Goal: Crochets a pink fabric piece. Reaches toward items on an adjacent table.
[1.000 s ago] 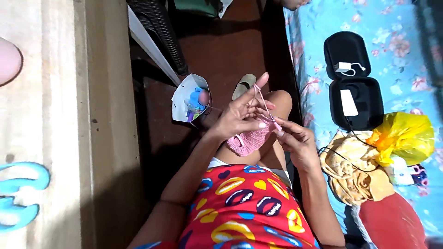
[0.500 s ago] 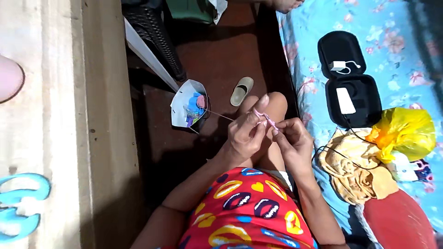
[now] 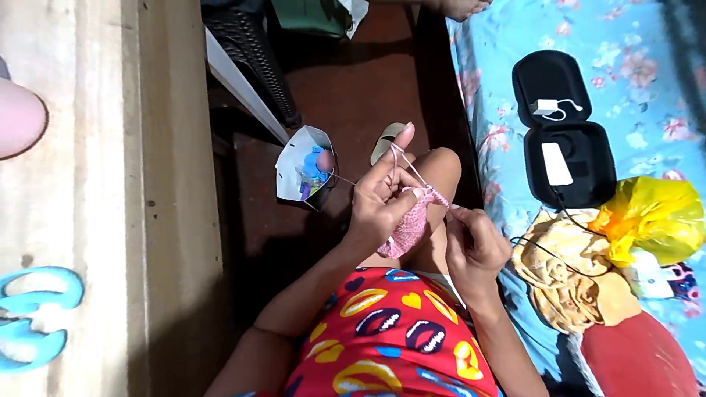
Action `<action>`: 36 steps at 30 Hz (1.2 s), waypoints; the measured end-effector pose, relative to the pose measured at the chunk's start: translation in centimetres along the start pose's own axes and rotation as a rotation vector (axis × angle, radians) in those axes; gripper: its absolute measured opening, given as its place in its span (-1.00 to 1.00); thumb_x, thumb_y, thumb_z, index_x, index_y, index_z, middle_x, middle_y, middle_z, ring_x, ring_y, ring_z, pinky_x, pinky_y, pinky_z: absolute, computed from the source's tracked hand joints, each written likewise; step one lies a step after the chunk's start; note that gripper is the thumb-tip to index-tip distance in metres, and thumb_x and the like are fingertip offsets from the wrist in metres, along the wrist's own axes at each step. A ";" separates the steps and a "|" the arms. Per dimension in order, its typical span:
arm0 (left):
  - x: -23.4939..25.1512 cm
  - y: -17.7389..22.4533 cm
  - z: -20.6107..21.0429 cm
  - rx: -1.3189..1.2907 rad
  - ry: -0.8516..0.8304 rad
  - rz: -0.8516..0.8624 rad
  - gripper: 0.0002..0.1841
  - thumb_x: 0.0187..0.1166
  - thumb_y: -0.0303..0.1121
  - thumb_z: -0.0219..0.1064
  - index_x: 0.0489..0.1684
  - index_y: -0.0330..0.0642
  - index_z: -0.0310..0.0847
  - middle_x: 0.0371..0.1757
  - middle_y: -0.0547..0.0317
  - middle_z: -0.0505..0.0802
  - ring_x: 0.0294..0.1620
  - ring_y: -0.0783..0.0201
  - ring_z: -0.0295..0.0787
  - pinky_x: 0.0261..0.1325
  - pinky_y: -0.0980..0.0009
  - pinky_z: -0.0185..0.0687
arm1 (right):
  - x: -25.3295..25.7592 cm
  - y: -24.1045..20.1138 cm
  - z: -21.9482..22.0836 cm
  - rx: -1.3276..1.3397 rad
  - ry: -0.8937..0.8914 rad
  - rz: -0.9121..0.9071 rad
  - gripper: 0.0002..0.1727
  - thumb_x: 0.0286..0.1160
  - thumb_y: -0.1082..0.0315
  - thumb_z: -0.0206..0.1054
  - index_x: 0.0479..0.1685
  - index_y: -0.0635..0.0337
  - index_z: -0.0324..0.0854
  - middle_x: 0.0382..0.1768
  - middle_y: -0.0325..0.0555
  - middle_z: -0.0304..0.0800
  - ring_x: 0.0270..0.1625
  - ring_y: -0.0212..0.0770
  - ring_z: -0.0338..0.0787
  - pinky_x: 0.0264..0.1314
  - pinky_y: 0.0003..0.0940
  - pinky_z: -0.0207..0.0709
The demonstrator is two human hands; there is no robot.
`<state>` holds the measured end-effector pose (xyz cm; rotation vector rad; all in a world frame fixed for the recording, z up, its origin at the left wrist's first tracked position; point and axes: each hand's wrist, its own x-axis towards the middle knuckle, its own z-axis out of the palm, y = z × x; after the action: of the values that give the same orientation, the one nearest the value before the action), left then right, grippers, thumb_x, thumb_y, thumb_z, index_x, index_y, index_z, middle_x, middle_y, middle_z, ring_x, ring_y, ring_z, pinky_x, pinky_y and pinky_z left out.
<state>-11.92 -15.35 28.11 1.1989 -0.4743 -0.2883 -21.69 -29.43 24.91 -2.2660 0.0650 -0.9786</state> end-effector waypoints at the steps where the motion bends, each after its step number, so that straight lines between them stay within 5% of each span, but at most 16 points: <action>1: 0.1 0.1 -0.1 -0.007 0.000 -0.013 -0.15 0.41 -0.81 0.23 0.84 -0.20 0.10 -0.32 0.16 0.81 -0.44 0.44 0.72 -0.29 0.59 0.70 | 0.0 0.0 0.0 -0.025 0.005 -0.021 -0.85 0.53 0.49 0.31 -0.30 0.38 0.75 -0.47 0.01 0.74 -0.44 -0.32 0.70 -0.37 -0.55 0.57; 5: 1.0 -0.1 -1.0 -0.096 -0.033 -0.072 -0.19 0.36 -0.81 0.25 0.77 -0.37 0.15 -0.32 0.22 0.86 -0.36 0.44 0.80 -0.10 0.50 0.78 | 0.1 0.1 -0.4 -0.057 -0.030 -0.061 -0.84 0.54 0.49 0.31 -0.24 0.38 0.80 -0.46 0.02 0.75 -0.44 -0.28 0.70 -0.38 -0.51 0.56; 12: 1.9 0.3 -2.6 -0.163 -0.122 -0.270 -0.23 0.30 -0.79 0.19 0.71 -0.36 0.26 -0.39 0.34 0.83 -0.44 0.53 0.75 -0.20 0.59 0.74 | -0.1 0.6 -1.1 0.090 -0.122 -0.039 -0.82 0.50 0.52 0.29 -0.16 0.39 0.82 -0.45 0.00 0.76 -0.43 -0.37 0.67 -0.35 -0.59 0.54; 17: 2.0 0.3 -2.8 -0.265 -0.152 -0.389 -0.27 0.32 -0.78 0.12 0.69 -0.35 0.29 -0.40 0.31 0.83 -0.41 0.50 0.76 -0.14 0.55 0.75 | 0.0 0.7 -1.4 0.507 -0.192 0.264 -0.81 0.47 0.56 0.35 -0.06 0.30 0.83 -0.25 -0.25 0.87 -0.25 -0.57 0.78 -0.12 -0.65 0.70; 20: 2.0 0.1 -2.8 -0.286 -0.176 -0.389 -0.28 0.34 -0.77 0.10 0.69 -0.36 0.28 -0.37 0.29 0.84 -0.37 0.50 0.77 -0.10 0.54 0.75 | 0.4 0.4 -1.5 0.678 -0.214 0.445 -0.76 0.40 0.60 0.37 -0.06 0.18 0.85 -0.25 -0.35 0.91 -0.32 -0.56 0.79 -0.20 -0.62 0.72; 23: 2.0 0.1 -2.7 -0.185 -0.206 -0.341 -0.19 0.34 -0.72 0.16 0.79 -0.34 0.10 -0.29 0.27 0.81 -0.31 0.48 0.76 -0.04 0.51 0.74 | 0.7 0.4 -1.3 0.683 -0.213 0.487 -0.74 0.38 0.63 0.35 -0.06 0.20 0.84 -0.31 -0.35 0.89 -0.40 -0.57 0.75 -0.28 -0.65 0.68; 27: 1.6 0.3 -2.1 -0.006 -0.152 -0.208 -0.09 0.28 -0.74 0.34 0.81 -0.41 0.02 0.10 0.08 0.82 -0.19 0.48 0.79 0.02 0.56 0.74 | 0.6 0.2 -1.2 0.616 -0.223 0.475 -0.74 0.39 0.64 0.30 -0.04 0.26 0.81 -0.26 -0.34 0.89 -0.33 -0.58 0.77 -0.21 -0.65 0.70; 31: 0.8 0.2 -1.2 0.188 -0.050 -0.065 -0.16 0.29 -0.79 0.33 0.76 -0.40 0.18 -0.08 0.10 0.86 -0.38 0.52 0.73 -0.19 0.62 0.70 | 0.6 0.4 -0.9 0.727 -0.237 0.593 -0.76 0.39 0.62 0.32 -0.05 0.21 0.79 -0.49 -0.37 0.78 -0.57 -0.62 0.55 -0.53 -0.73 0.40; 33: 0.1 0.3 -0.4 0.353 -0.013 0.002 -0.19 0.30 -0.75 0.31 0.75 -0.27 0.29 -0.32 0.16 0.82 -0.53 0.49 0.64 -0.42 0.64 0.61 | 0.8 -0.1 -0.7 0.687 -0.226 0.545 -0.77 0.39 0.62 0.31 -0.06 0.21 0.75 -0.46 -0.40 0.78 -0.50 -0.62 0.63 -0.42 -0.71 0.52; 36: -0.5 -0.6 0.2 0.546 0.020 0.226 -0.34 0.35 -0.71 0.28 0.61 -0.43 0.43 -0.31 0.08 0.83 -0.39 0.46 0.71 -0.24 0.58 0.69 | 1.2 -0.8 -0.3 0.537 -0.202 0.393 -0.86 0.46 0.58 0.31 -0.10 0.30 0.73 -0.33 -0.34 0.83 -0.35 -0.60 0.75 -0.23 -0.66 0.68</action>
<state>-12.44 -15.47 27.44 1.6580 -0.6915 0.0566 -21.25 -29.36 26.25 -1.7524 0.1362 -0.4819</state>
